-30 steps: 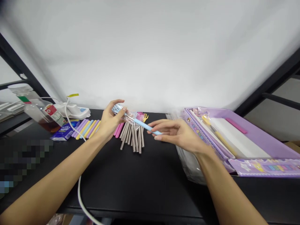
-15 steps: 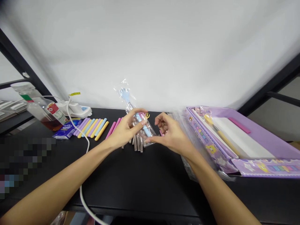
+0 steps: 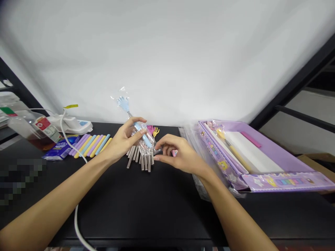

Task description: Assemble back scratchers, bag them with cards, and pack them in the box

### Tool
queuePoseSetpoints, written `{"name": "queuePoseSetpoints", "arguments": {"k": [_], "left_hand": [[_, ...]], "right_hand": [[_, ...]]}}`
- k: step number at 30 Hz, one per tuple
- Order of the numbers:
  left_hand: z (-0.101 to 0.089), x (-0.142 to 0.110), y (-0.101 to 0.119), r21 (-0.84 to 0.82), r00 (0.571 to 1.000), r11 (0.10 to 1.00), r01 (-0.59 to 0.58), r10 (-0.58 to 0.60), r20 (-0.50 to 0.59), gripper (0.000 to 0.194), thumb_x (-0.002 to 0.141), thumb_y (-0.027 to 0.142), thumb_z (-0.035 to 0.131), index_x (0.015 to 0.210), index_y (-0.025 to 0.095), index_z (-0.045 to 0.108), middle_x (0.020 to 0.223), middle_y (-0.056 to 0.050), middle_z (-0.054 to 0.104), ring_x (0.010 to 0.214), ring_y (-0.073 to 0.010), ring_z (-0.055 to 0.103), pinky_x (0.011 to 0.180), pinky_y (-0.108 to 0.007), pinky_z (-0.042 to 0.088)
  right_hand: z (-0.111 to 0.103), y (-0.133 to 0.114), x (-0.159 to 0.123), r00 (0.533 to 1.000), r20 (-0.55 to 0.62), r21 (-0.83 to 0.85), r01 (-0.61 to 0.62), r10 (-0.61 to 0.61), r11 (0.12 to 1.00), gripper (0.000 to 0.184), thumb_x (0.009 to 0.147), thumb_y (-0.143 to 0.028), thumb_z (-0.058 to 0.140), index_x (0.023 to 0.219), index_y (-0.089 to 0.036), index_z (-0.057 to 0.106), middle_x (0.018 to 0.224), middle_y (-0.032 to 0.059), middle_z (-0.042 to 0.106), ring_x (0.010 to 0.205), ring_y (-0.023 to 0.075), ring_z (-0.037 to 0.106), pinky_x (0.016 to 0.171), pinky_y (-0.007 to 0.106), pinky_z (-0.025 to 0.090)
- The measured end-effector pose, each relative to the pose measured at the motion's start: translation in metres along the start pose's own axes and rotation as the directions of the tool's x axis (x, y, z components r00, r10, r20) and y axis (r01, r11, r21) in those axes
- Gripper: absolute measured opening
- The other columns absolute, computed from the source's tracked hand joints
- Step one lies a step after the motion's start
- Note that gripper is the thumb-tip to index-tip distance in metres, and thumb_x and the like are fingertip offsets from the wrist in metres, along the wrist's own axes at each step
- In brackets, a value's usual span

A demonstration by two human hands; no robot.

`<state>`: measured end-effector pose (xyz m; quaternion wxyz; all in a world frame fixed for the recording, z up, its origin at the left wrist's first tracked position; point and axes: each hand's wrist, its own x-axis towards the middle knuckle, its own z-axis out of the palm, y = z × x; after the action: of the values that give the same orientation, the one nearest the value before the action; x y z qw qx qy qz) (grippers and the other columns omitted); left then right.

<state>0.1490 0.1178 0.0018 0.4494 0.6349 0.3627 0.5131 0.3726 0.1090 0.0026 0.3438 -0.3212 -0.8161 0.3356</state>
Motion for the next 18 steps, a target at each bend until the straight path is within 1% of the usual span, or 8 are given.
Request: {"name": "queuePoseSetpoints", "arguments": {"k": [2, 5, 6, 9, 11, 14, 16, 18], "left_hand": [[0.001, 0.0, 0.002, -0.015, 1.0, 1.0, -0.008, 0.008, -0.001, 0.036, 0.091, 0.039, 0.068, 0.121, 0.023, 0.057, 0.09, -0.004, 0.065, 0.07, -0.0139, 0.064, 0.059, -0.024, 0.056], [0.001, 0.001, 0.002, -0.04, 0.999, 0.999, -0.033, 0.032, -0.012, 0.036, 0.09, 0.038, 0.069, 0.12, 0.023, 0.057, 0.089, -0.003, 0.063, 0.07, -0.0155, 0.066, 0.063, -0.03, 0.062], [0.0, 0.001, 0.002, -0.025, 0.999, 0.999, -0.048, 0.047, -0.022, 0.036, 0.09, 0.038, 0.069, 0.12, 0.023, 0.057, 0.087, -0.002, 0.063, 0.069, -0.0153, 0.066, 0.064, -0.031, 0.062], [-0.001, 0.002, -0.001, 0.019, 0.995, 0.997, -0.078, 0.079, -0.054, 0.035, 0.09, 0.038, 0.069, 0.122, 0.026, 0.058, 0.082, 0.0, 0.061, 0.067, -0.0142, 0.065, 0.066, -0.031, 0.063], [-0.002, 0.003, -0.003, -0.006, 0.995, 0.997, -0.076, 0.075, -0.068, 0.036, 0.09, 0.038, 0.069, 0.122, 0.025, 0.057, 0.082, 0.0, 0.061, 0.07, -0.0158, 0.067, 0.066, -0.032, 0.064], [-0.003, 0.005, -0.005, -0.068, 0.993, 0.997, -0.043, 0.036, -0.111, 0.037, 0.089, 0.037, 0.07, 0.121, 0.024, 0.056, 0.084, -0.002, 0.062, 0.071, -0.0165, 0.067, 0.063, -0.032, 0.064], [-0.002, 0.005, -0.005, -0.088, 0.99, 0.996, -0.006, -0.006, -0.138, 0.038, 0.088, 0.036, 0.071, 0.121, 0.023, 0.057, 0.08, -0.001, 0.06, 0.067, -0.0149, 0.065, 0.06, -0.028, 0.062], [-0.001, 0.005, -0.005, -0.097, 0.989, 0.995, 0.038, -0.051, -0.136, 0.039, 0.088, 0.036, 0.071, 0.121, 0.023, 0.057, 0.076, 0.0, 0.058, 0.065, -0.0136, 0.063, 0.057, -0.024, 0.059]], "right_hand": [[0.002, 0.0, 0.001, 0.997, -0.061, 0.052, -0.051, 0.054, 0.997, 0.025, 0.081, -0.034, 0.081, 0.099, -0.022, 0.067, 0.087, 0.0007, 0.066, 0.07, 0.0131, 0.062, 0.066, 0.03, 0.05], [0.003, 0.001, 0.003, 0.983, -0.141, 0.132, -0.096, 0.114, 0.987, 0.032, 0.08, -0.034, 0.082, 0.106, -0.023, 0.067, 0.085, 0.0001, 0.069, 0.075, 0.0146, 0.065, 0.071, 0.03, 0.052], [0.002, 0.001, 0.003, 0.981, -0.141, 0.137, -0.112, 0.131, 0.984, 0.03, 0.079, -0.034, 0.082, 0.104, -0.023, 0.068, 0.084, 0.0004, 0.069, 0.075, 0.0148, 0.065, 0.07, 0.031, 0.052], [-0.001, 0.001, 0.004, 0.98, -0.134, 0.084, -0.138, 0.149, 0.987, 0.02, 0.079, -0.036, 0.081, 0.085, -0.02, 0.07, 0.082, 0.0019, 0.069, 0.069, 0.0143, 0.062, 0.065, 0.03, 0.051], [-0.004, 0.001, 0.003, 0.983, -0.152, 0.048, -0.094, 0.1, 0.994, 0.018, 0.079, -0.036, 0.081, 0.08, -0.02, 0.07, 0.084, 0.0028, 0.069, 0.07, 0.0146, 0.061, 0.063, 0.031, 0.05], [-0.007, 0.001, 0.001, 0.987, -0.161, 0.029, 0.034, -0.029, 0.999, 0.013, 0.082, -0.032, 0.078, 0.08, -0.021, 0.072, 0.093, 0.0052, 0.068, 0.079, 0.0168, 0.064, 0.067, 0.032, 0.051], [-0.008, -0.001, 0.0, 0.986, -0.136, 0.01, 0.095, -0.093, 0.995, 0.008, 0.084, -0.029, 0.076, 0.081, -0.022, 0.073, 0.1, 0.0066, 0.068, 0.087, 0.0185, 0.064, 0.071, 0.033, 0.051], [-0.009, -0.003, -0.001, 0.989, -0.093, 0.002, 0.113, -0.112, 0.994, 0.005, 0.085, -0.025, 0.075, 0.082, -0.022, 0.073, 0.105, 0.0072, 0.067, 0.094, 0.0198, 0.063, 0.074, 0.034, 0.051]]}}
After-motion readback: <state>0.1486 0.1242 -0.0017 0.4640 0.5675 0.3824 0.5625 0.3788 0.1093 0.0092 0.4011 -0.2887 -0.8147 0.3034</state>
